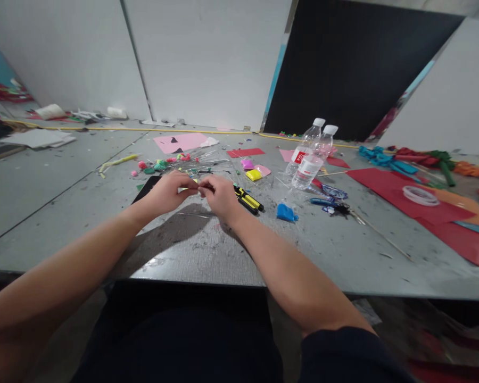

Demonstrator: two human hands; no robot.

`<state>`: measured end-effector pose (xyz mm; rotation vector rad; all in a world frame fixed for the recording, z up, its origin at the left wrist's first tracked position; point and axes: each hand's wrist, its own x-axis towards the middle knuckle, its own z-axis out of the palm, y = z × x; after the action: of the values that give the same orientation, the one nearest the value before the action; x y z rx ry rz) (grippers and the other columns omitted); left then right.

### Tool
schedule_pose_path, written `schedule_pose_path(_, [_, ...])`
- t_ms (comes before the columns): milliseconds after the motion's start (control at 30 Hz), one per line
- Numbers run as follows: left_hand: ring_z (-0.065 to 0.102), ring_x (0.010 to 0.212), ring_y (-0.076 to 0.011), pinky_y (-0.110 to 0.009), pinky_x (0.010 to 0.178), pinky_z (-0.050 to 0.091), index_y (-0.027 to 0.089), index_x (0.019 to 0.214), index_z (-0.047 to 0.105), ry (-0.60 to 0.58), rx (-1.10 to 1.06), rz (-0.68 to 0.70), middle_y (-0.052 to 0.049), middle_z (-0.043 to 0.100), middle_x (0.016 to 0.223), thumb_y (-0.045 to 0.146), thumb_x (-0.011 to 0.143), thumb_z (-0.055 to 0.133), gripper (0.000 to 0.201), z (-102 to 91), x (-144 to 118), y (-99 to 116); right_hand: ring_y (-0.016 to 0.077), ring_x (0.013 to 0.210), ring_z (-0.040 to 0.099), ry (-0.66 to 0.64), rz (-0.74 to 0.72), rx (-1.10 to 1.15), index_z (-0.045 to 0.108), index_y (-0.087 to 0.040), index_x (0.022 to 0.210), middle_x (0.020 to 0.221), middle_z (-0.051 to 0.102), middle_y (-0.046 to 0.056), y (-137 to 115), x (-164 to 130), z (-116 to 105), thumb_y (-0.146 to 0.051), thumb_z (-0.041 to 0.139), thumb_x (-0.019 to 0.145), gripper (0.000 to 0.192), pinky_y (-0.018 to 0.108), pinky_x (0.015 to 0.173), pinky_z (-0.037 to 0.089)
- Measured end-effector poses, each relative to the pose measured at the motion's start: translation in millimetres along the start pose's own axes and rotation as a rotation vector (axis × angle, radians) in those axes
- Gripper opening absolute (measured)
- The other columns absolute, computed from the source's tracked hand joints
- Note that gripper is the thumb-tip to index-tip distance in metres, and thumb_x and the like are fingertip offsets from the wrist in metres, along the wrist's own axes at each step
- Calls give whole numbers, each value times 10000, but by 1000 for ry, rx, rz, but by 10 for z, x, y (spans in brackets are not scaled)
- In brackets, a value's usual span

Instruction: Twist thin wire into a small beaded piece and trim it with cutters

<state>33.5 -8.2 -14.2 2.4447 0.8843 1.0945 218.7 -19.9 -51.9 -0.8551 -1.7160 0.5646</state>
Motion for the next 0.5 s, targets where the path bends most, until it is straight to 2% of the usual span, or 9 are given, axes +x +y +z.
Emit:
schedule_pose_path(133, [597, 737, -225, -398, 883, 393, 250, 701, 744, 4, 26, 18, -37, 696, 720, 184, 768, 717, 98, 12, 3, -20, 197, 743, 605, 11, 13, -17, 649, -243, 776, 745, 643, 12, 16, 11, -1, -233, 655, 830, 56, 370, 796, 490])
schedule_pose_path(300, [589, 727, -230, -407, 855, 383, 230, 724, 729, 47, 99, 42, -42, 660, 697, 152, 793, 673, 118, 24, -5, -31, 219, 861, 623, -18, -85, -158, 701, -229, 839, 862, 692, 54, -20, 24, -7, -184, 649, 846, 69, 385, 872, 486])
schedule_pose_path(500, [627, 783, -226, -385, 810, 409, 205, 807, 706, 13, 330, 109, -58, 712, 784, 142, 873, 584, 153, 46, -28, -17, 223, 874, 660, -24, -94, -213, 731, -198, 934, 904, 715, 67, 60, 24, 8, -153, 631, 870, 126, 375, 840, 521])
